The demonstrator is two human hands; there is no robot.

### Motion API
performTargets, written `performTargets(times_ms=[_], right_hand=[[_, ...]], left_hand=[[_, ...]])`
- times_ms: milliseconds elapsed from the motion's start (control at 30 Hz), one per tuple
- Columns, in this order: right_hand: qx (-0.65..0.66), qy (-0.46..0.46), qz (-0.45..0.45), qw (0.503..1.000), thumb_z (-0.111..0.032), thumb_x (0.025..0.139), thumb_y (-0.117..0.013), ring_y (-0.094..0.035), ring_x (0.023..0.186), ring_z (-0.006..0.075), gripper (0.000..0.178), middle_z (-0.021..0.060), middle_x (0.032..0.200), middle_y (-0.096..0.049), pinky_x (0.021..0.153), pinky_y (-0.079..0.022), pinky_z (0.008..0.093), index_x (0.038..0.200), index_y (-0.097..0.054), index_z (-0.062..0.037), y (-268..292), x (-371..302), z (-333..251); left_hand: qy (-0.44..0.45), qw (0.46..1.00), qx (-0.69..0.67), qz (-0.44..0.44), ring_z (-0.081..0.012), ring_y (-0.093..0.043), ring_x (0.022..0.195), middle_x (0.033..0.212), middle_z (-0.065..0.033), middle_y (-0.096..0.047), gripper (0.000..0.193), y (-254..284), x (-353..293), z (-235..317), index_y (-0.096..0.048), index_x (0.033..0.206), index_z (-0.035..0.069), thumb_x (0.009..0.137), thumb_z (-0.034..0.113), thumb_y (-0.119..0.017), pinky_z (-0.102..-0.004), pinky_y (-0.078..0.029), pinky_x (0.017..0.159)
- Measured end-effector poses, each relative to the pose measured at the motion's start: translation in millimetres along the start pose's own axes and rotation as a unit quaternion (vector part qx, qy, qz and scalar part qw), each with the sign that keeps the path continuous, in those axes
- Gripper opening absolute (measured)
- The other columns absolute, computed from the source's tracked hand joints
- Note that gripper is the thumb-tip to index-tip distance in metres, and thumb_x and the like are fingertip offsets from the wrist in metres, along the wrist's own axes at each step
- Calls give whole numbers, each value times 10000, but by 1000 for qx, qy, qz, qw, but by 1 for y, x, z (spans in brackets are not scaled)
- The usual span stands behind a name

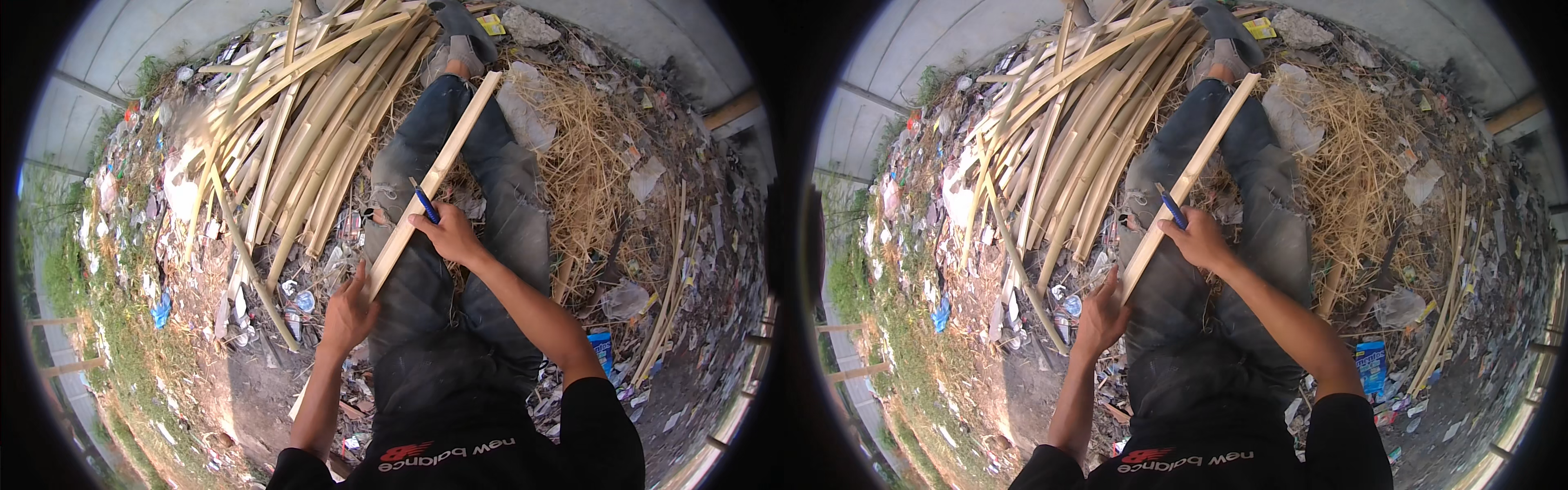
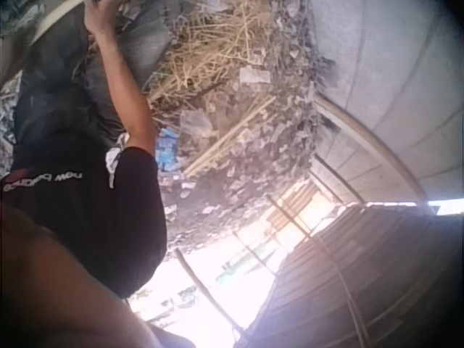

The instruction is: The person sits on the ground and uses a blue utility knife to shave a long bamboo strip. They hold the strip with their left hand and scrape the surface with the knife in their right hand, creating thin shavings that fall onto their lap and the surrounding debris.

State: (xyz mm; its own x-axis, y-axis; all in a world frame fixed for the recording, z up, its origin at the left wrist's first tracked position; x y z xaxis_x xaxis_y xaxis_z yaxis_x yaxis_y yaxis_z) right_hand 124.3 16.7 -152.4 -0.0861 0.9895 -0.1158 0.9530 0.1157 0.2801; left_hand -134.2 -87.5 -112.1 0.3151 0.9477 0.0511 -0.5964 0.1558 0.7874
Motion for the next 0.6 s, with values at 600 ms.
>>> performTargets(times_ms=[600], right_hand=[[-50, 54, 49, 996, -360, 1108, -569, -653, 670, 325, 375, 134, 775, -652, 661, -510, 455, 1071, -652, 4, 67, 12, -21]], left_hand=[[103, 994, 4, -43, -373, -653, 718, 889, -216, -682, 517, 40, -111, -60, -603, 1448, -18, 993, 202, -709, -472, -519, 667]])
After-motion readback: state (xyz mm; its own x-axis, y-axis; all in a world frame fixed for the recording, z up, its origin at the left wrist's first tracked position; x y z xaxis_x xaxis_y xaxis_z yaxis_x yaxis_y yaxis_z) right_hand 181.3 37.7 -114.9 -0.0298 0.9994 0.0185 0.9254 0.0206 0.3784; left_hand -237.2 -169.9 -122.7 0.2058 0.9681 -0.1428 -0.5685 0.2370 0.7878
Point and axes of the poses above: each hand's wrist, its own x-axis towards the middle knuckle, its own y-axis out of the back of the hand, z = x × y, the point moved 1 cm from there along x, towards the middle knuckle
